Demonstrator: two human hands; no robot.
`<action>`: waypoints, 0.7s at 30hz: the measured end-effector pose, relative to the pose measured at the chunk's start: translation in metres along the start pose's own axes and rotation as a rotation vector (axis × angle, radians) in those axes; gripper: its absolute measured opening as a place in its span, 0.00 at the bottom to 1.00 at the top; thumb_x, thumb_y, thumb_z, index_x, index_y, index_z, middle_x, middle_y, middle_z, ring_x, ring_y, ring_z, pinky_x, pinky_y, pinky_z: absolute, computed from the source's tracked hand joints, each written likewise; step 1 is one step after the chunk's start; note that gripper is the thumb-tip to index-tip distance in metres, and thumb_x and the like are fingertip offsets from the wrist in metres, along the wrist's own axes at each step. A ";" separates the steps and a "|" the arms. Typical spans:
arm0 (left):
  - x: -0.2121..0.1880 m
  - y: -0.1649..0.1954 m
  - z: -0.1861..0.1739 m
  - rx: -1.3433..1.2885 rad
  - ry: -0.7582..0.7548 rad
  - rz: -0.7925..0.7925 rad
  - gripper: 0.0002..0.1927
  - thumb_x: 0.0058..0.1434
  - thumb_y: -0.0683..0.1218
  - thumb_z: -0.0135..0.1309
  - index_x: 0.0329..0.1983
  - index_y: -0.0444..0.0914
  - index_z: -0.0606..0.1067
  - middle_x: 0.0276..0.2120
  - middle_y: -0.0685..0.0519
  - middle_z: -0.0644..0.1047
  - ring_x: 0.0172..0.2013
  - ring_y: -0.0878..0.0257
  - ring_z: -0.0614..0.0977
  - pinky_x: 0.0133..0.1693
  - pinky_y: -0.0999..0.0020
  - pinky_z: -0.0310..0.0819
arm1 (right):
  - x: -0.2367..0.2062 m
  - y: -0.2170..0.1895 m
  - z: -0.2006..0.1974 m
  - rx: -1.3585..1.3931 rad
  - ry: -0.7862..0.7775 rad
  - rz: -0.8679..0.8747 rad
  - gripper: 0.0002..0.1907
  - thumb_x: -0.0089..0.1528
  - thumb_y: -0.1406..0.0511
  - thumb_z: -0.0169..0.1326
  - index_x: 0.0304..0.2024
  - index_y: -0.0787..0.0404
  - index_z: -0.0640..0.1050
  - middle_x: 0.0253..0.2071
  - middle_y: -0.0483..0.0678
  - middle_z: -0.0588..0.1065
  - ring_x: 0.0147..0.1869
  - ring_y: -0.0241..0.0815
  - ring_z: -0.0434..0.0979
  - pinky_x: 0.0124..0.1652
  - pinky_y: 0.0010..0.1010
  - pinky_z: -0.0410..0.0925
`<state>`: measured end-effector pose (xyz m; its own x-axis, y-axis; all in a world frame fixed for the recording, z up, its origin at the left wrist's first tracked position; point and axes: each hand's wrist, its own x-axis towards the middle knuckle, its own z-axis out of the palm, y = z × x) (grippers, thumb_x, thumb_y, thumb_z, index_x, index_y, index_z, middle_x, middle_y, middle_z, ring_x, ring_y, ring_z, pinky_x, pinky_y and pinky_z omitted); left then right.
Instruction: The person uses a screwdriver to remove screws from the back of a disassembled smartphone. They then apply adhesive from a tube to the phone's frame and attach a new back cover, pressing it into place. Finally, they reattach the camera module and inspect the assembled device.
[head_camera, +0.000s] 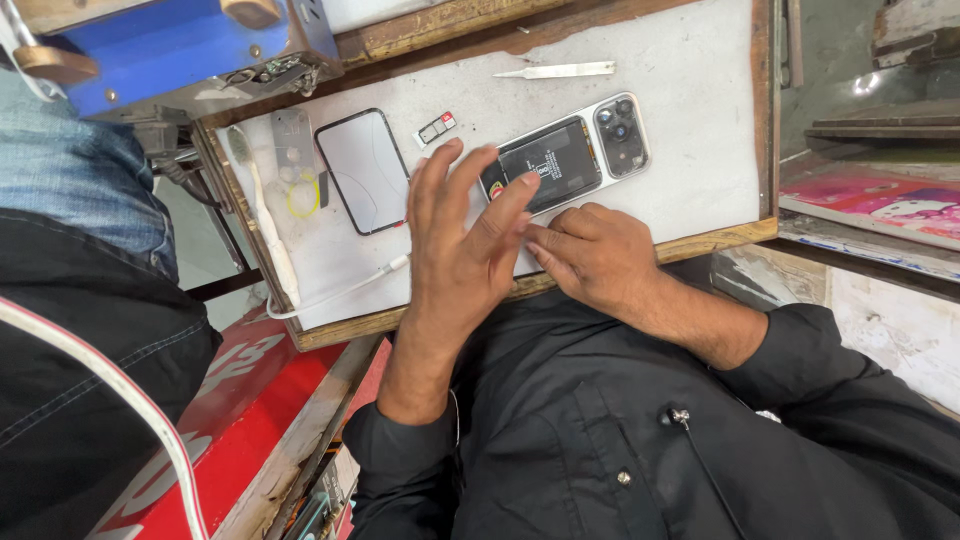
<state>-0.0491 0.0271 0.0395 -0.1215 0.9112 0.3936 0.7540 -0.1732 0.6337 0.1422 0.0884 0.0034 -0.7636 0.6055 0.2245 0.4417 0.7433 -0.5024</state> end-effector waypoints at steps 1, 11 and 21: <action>0.000 0.000 0.000 -0.014 -0.007 -0.020 0.27 0.59 0.35 0.63 0.60 0.49 0.73 0.53 0.48 0.75 0.58 0.47 0.75 0.66 0.44 0.59 | 0.001 -0.001 0.000 0.003 0.002 0.002 0.08 0.61 0.63 0.65 0.43 0.53 0.84 0.33 0.39 0.75 0.36 0.39 0.76 0.32 0.32 0.70; 0.004 -0.015 0.000 -0.103 -0.034 0.007 0.27 0.63 0.33 0.60 0.63 0.45 0.71 0.50 0.53 0.77 0.55 0.52 0.80 0.65 0.47 0.70 | 0.002 -0.004 -0.001 0.011 0.000 0.074 0.10 0.62 0.63 0.63 0.46 0.50 0.85 0.32 0.39 0.75 0.34 0.39 0.76 0.32 0.32 0.71; 0.017 -0.052 0.025 -0.269 0.333 -0.208 0.29 0.76 0.34 0.54 0.74 0.38 0.56 0.47 0.45 0.79 0.47 0.63 0.85 0.49 0.70 0.87 | 0.001 -0.003 -0.002 0.044 0.019 0.103 0.08 0.62 0.64 0.62 0.44 0.52 0.85 0.33 0.41 0.78 0.37 0.39 0.79 0.33 0.32 0.72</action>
<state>-0.0742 0.0612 -0.0038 -0.4860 0.7748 0.4044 0.5029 -0.1305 0.8544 0.1406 0.0870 0.0068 -0.7059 0.6837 0.1850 0.4962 0.6637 -0.5597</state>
